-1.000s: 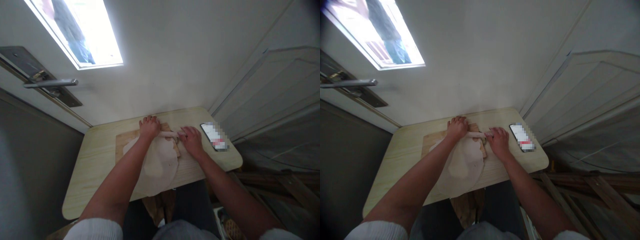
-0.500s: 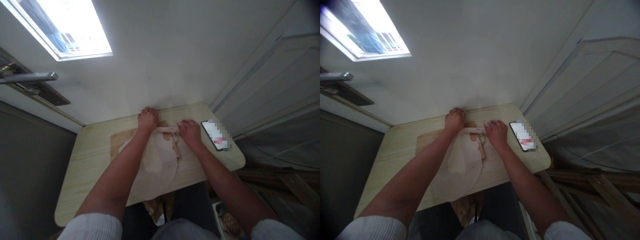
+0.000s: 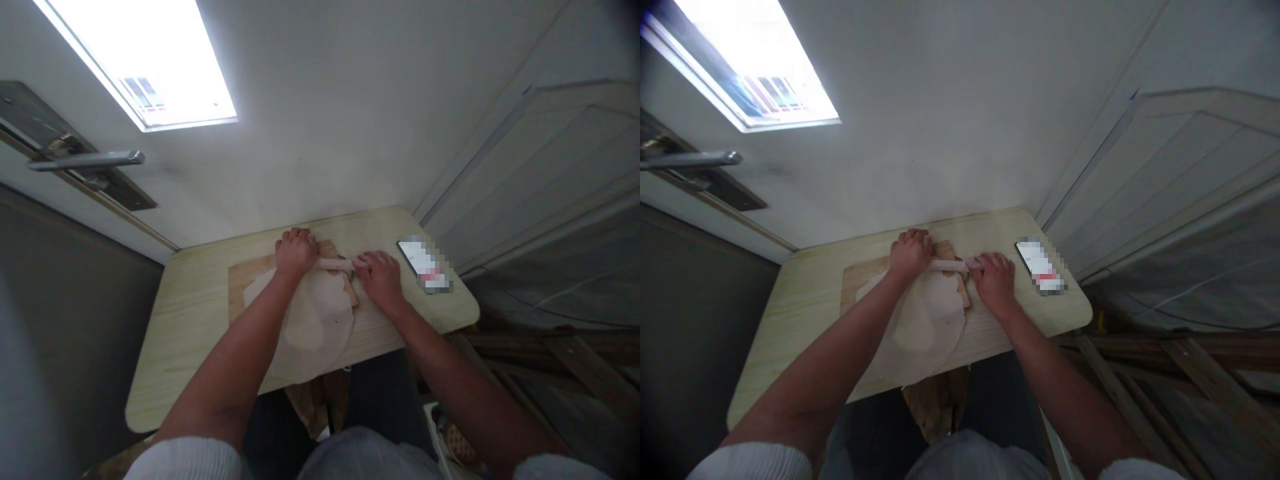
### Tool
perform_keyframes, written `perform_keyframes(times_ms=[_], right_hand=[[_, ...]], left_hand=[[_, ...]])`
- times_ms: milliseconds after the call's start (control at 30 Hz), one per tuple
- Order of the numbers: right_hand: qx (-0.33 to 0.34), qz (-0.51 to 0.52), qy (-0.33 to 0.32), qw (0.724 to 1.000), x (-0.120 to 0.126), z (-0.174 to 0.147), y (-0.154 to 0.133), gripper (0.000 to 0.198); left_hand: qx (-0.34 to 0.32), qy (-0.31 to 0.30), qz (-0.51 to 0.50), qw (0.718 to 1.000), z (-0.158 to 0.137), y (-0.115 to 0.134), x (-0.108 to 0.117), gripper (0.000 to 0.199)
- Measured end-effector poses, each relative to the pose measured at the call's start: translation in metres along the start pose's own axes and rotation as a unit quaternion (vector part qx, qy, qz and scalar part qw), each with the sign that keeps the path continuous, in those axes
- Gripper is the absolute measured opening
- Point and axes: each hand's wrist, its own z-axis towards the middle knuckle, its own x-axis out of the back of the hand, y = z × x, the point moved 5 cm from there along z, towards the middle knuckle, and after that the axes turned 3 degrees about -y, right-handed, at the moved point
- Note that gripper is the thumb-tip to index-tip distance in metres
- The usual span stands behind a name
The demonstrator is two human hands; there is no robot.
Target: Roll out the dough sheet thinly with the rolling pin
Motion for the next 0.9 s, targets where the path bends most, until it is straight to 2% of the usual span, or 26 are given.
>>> perform_keyframes(times_ms=[300,433,567,733,900], right_hand=[[0.048,-0.034,-0.001,0.998,0.018,-0.038,-0.016,0.038],[0.076,-0.030,-0.013,0.997,0.027,-0.051,-0.019,0.036],[0.090,-0.012,-0.016,0.996,0.038,-0.074,-0.007,0.036],[0.087,-0.016,-0.032,0.996,0.051,-0.106,0.008,0.036],[0.074,-0.043,-0.050,0.995,0.056,-0.114,0.005,0.036]], left_hand=[[-0.022,0.030,0.012,0.999,-0.045,-0.002,0.004,0.042],[-0.029,0.036,-0.017,0.999,-0.057,-0.002,0.008,0.042],[-0.050,0.045,-0.059,0.996,-0.067,0.012,0.008,0.043],[-0.074,0.014,-0.054,0.996,-0.082,0.037,0.003,0.042],[-0.079,0.010,-0.019,0.997,-0.079,0.046,-0.001,0.043]])
